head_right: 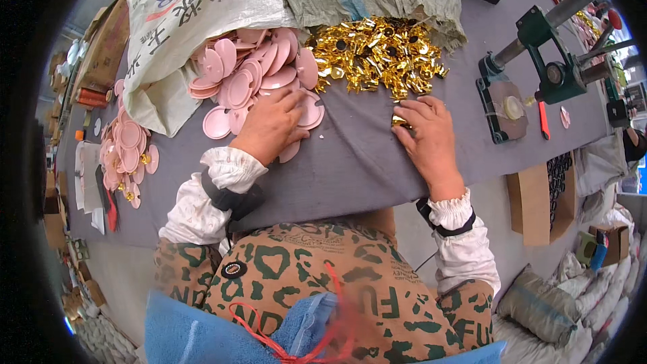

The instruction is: Manually assembling small gold-colored components onto pink circular plastic bases.

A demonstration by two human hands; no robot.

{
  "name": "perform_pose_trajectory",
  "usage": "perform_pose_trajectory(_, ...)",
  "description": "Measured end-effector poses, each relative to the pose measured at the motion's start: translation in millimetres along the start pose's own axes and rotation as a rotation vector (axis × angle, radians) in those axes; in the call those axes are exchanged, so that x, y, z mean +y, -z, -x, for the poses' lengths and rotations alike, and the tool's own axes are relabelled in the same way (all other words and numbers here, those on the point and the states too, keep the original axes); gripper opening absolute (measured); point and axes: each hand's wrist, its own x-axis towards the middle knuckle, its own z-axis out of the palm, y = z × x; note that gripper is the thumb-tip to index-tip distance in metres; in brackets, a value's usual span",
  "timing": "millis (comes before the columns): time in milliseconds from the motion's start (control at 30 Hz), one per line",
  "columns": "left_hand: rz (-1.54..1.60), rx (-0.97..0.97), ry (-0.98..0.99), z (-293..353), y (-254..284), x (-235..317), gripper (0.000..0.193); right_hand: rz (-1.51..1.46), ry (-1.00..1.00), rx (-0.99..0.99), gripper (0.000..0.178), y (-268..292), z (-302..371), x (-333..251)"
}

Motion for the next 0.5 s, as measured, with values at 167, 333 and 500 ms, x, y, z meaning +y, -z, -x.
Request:
perform_pose_trajectory(167,0.230,0.233,0.179,10,1,5,0.029,-0.717,-0.539,0.100,0.032,-1,-6,-40)
perform_pose_trajectory(333,1.142,0.491,0.770,21,17,30,0.021,0.051,0.117,0.175,0.030,-6,-38,-71)
perform_pose_trajectory(500,1.352,0.541,0.783,22,18,41,0.021,-0.605,-0.027,0.260,0.026,-34,-47,-103)
